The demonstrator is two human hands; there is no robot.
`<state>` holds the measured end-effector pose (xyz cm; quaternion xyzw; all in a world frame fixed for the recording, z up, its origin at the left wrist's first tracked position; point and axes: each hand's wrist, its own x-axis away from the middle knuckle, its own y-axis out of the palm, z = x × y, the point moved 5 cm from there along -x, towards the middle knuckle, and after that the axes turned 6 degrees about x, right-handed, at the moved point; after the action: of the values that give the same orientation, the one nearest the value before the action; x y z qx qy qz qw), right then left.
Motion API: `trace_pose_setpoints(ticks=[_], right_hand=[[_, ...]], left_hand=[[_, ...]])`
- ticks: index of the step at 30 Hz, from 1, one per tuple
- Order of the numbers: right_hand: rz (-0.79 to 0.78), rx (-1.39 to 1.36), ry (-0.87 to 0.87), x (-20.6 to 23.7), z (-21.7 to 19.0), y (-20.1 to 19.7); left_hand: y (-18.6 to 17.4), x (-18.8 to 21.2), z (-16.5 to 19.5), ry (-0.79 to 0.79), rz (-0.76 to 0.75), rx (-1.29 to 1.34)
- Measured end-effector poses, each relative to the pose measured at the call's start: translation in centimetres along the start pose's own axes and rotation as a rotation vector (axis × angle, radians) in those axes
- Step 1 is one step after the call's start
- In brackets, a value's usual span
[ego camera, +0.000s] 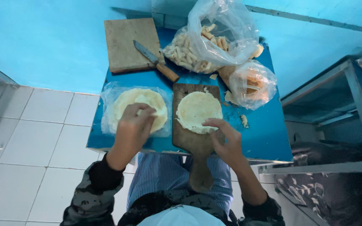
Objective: The person sits at a blue table and separates round layered flatbreads, peeling each disc apart into halves by hand and stacking the pieces on plastic sheeting. At the end, the person holds a flatbread on a wooden paddle board and slices it with a knife.
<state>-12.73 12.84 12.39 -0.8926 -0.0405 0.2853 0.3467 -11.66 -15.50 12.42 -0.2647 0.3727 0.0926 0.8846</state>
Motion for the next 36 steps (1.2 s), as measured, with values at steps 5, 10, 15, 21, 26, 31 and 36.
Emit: trace_pose_setpoints(ticks=[5, 10, 15, 21, 26, 31, 36], right_hand=[[0.067, -0.375, -0.048, 0.8, -3.9, 2.1], [0.151, -0.392, -0.063, 2.2, -5.0, 2.3], [0.192, -0.52, 0.175, 3.7, -2.8, 2.5], [0.295, -0.481, 0.139, 4.6, -1.4, 0.5], [0.465, 0.0, -0.01, 5.0, -2.4, -0.1], [0.413, -0.229, 0.061, 6.4, -2.5, 0.8], [0.369, -0.367, 0.105, 7.6, -2.9, 0.9]], left_hand=[[2.6, 2.5, -1.8, -0.703, 0.032, 0.725], [6.2, 3.6, 1.8, -0.547, -0.155, 1.104], [8.6, 3.5, 3.9, -0.624, -0.215, 1.204], [10.3, 4.6, 3.9, -0.562, -0.183, 1.162], [11.9, 5.8, 2.6, -0.642, -0.165, 1.073], [12.8, 6.6, 4.3, -0.622, -0.091, 1.134], [12.5, 7.5, 5.7, -0.526, -0.072, 1.093]])
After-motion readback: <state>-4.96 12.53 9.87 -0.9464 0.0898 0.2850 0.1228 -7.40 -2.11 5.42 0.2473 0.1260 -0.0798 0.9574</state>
